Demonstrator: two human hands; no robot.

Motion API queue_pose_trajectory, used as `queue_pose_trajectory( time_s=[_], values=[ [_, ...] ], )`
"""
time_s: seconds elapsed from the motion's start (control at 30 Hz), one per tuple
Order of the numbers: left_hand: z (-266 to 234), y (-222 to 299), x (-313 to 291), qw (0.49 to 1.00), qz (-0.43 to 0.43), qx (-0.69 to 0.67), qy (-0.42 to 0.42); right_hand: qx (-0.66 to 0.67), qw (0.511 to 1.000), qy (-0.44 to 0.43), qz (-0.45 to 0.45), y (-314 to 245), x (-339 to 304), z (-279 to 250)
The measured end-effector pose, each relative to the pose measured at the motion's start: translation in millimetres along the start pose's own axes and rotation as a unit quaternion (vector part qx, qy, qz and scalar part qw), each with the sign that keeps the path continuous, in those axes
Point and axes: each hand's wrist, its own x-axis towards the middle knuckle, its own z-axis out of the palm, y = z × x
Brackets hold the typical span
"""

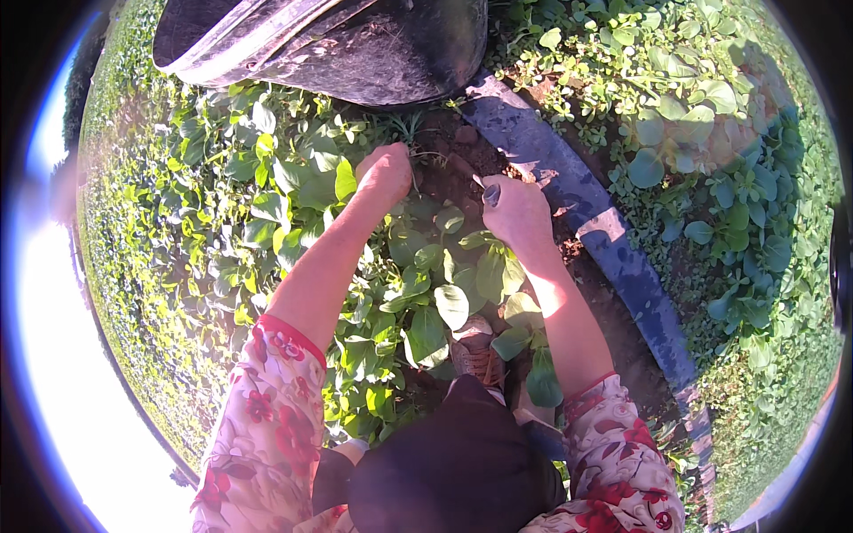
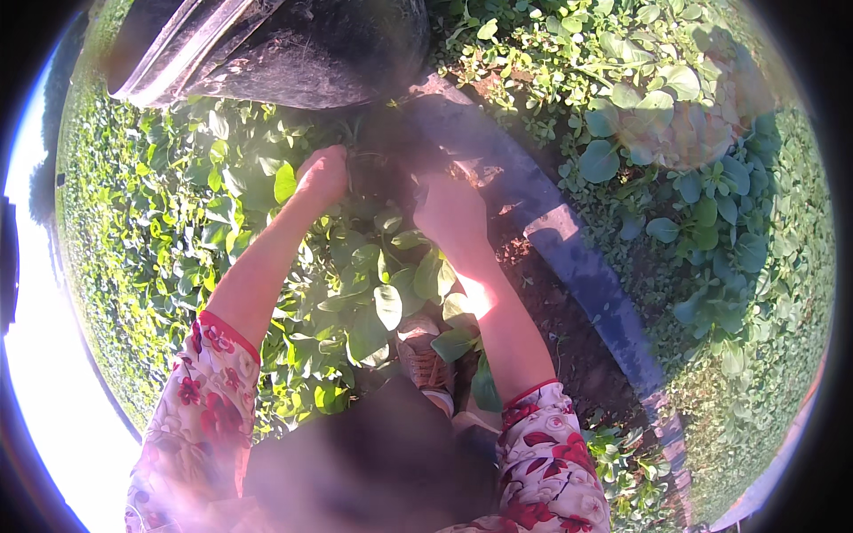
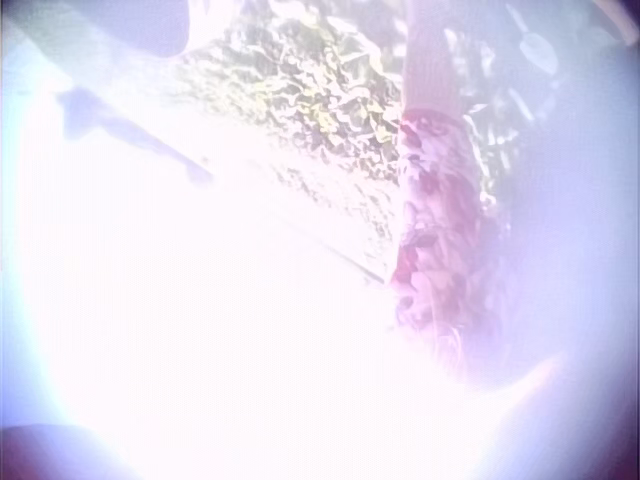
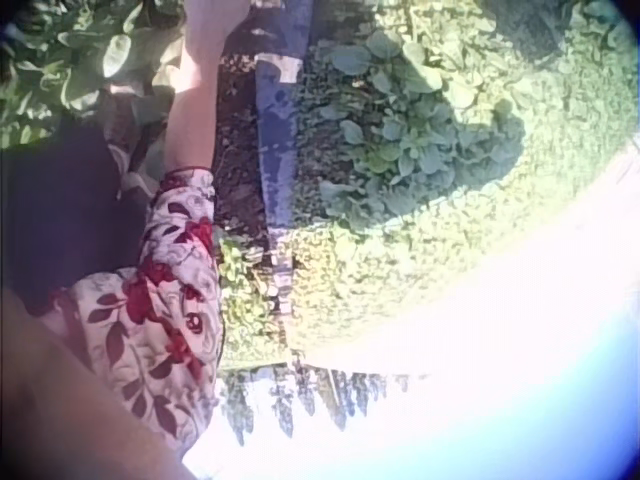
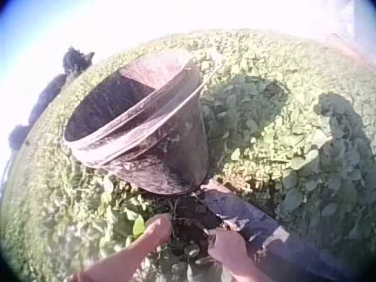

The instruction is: The person harvests leafy green vegetables by hand and with a small hand tool, pulling them from the soil and placing them into a black bucket.

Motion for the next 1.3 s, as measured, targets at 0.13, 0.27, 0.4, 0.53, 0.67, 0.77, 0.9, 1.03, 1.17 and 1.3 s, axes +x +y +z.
queue_pose_trajectory(
  time_s=[0.13,0.27,0.4,0.53,0.67,0.77,0.9,1.03,1.17,1.3],
  values=[
    [-7.7,8.7,-20.0,0.999,0.045,-0.015,0.021,-0.014,0.999,-0.023,0.047,-17.4,-14.1,-39.2],
    [-17.4,26.4,-45.0,0.994,0.073,-0.068,0.05,-0.002,0.99,-0.067,0.126,-5.3,-27.8,-45.4],
    [-61.4,21.2,-76.1,0.981,0.105,-0.119,0.111,0.011,0.989,-0.06,0.132,-6.3,-36.6,-39.1],
    [-147.2,-10.4,-115.8,0.933,0.145,-0.262,0.2,0.011,0.996,-0.016,0.091,-1.5,-41.0,-37.2],
    [-236.9,-29.5,-139.7,0.837,0.203,-0.418,0.288,0.062,0.994,0.003,0.089,10.6,-47.6,-35.1],
    [-297.8,-46.6,-129.5,0.729,0.272,-0.52,0.352,0.058,0.992,-0.02,0.113,12.4,-48.0,-35.2],
    [-353.1,-25.0,-98.7,0.906,0.084,-0.135,0.392,0.08,0.992,-0.023,0.097,-2.2,-46.3,-28.9],
    [-351.6,6.4,-66.7,0.913,-0.031,0.223,0.342,0.057,0.993,-0.051,0.089,-4.7,-37.6,-33.7],
    [-262.8,32.5,-71.2,0.802,0.178,0.121,0.557,0.002,0.998,0.0,0.061,23.4,-39.7,-45.9],
    [-179.2,90.8,-112.2,0.845,0.33,-0.177,0.382,-0.036,0.999,0.039,-0.011,5.0,-34.5,-48.4]
  ],
)
